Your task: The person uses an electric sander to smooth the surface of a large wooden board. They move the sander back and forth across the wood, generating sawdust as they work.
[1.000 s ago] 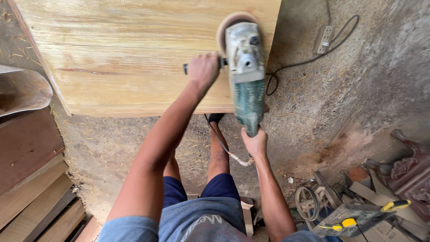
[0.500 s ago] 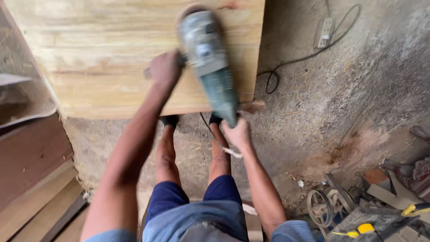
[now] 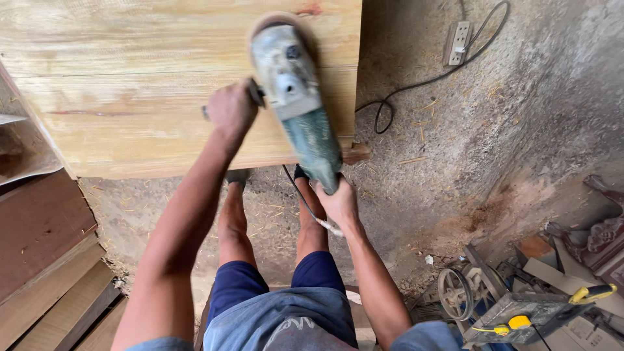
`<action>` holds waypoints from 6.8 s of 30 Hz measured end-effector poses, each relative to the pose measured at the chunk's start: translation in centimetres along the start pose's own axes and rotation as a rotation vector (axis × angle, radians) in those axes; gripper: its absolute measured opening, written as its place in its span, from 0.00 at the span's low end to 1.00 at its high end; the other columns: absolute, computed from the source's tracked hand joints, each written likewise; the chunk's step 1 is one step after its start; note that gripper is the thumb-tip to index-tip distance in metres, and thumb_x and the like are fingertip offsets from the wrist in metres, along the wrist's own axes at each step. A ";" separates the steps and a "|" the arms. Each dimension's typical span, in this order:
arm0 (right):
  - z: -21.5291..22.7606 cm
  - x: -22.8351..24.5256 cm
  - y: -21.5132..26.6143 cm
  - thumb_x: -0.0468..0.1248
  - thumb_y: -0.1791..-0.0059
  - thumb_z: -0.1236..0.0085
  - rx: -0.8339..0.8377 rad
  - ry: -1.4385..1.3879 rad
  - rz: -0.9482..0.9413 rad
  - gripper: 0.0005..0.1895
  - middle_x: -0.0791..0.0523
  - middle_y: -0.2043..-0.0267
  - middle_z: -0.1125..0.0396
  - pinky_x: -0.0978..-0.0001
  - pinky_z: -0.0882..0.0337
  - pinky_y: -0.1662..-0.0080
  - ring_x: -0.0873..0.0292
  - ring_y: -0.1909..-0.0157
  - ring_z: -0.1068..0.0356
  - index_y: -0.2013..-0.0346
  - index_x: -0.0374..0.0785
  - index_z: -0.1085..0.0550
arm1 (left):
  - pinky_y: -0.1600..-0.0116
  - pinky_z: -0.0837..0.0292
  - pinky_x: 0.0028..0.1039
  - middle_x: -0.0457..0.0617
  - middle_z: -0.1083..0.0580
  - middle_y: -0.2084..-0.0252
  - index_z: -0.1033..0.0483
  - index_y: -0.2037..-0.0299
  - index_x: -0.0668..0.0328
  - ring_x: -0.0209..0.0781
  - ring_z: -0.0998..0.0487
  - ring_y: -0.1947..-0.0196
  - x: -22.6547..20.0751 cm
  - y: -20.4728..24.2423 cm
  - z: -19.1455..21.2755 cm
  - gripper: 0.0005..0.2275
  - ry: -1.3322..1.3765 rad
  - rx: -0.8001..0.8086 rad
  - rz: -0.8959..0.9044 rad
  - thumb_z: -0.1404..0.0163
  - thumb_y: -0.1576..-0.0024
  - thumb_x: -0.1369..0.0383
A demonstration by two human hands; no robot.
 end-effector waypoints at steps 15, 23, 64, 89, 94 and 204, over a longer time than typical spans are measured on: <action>2.1 -5.3 1.5 0.40 0.56 0.36 0.008 -0.081 -0.065 0.15 0.47 0.64 0.23 0.58 0.23 0.59 0.51 0.63 0.20 0.60 0.33 0.22 | 0.68 0.27 0.47 0.56 0.22 0.72 0.22 0.65 0.52 0.57 0.19 0.72 -5.9 1.2 -2.6 0.02 0.024 0.056 -0.111 0.48 0.43 0.67; -0.1 -1.7 -0.4 0.44 0.57 0.35 0.041 -0.014 -0.032 0.19 0.41 0.65 0.25 0.53 0.25 0.60 0.39 0.60 0.23 0.61 0.31 0.23 | 0.74 0.30 0.43 0.54 0.22 0.74 0.19 0.67 0.47 0.54 0.21 0.78 -0.9 1.2 2.3 0.05 -0.037 -0.047 -0.003 0.41 0.44 0.60; 0.6 -4.7 0.4 0.41 0.55 0.35 -0.101 -0.210 -0.088 0.15 0.47 0.64 0.23 0.59 0.24 0.59 0.52 0.62 0.21 0.61 0.31 0.22 | 0.71 0.28 0.45 0.60 0.22 0.74 0.20 0.67 0.56 0.56 0.19 0.75 -10.0 -5.0 0.8 0.07 -0.096 0.143 -0.216 0.51 0.41 0.67; 3.7 -2.0 -4.8 0.43 0.54 0.36 -0.032 -0.120 -0.107 0.16 0.49 0.69 0.24 0.61 0.22 0.63 0.54 0.68 0.21 0.60 0.33 0.24 | 0.81 0.38 0.38 0.51 0.26 0.84 0.19 0.71 0.52 0.42 0.29 0.87 -7.8 -11.0 -0.1 0.12 -0.156 0.050 -0.175 0.49 0.36 0.62; 5.2 -1.7 -3.8 0.42 0.54 0.34 -0.183 -0.153 -0.084 0.15 0.48 0.70 0.24 0.59 0.25 0.62 0.53 0.65 0.21 0.63 0.32 0.23 | 0.73 0.27 0.43 0.55 0.22 0.78 0.20 0.71 0.58 0.49 0.19 0.79 -12.9 -12.6 -2.3 0.12 -0.170 0.189 -0.254 0.53 0.36 0.68; -15.1 -9.4 15.1 0.39 0.52 0.35 0.048 0.044 -0.052 0.12 0.55 0.76 0.28 0.68 0.30 0.67 0.63 0.74 0.29 0.67 0.31 0.23 | 0.67 0.21 0.40 0.57 0.20 0.66 0.24 0.57 0.56 0.50 0.16 0.67 10.3 16.9 -3.9 0.09 0.163 0.102 -0.059 0.58 0.36 0.64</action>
Point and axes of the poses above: each hand's wrist, its own y-axis away from the middle knuckle, its own z-axis out of the back of the hand, x = y × z, the point moved 6 cm from there along -y, towards the middle knuckle
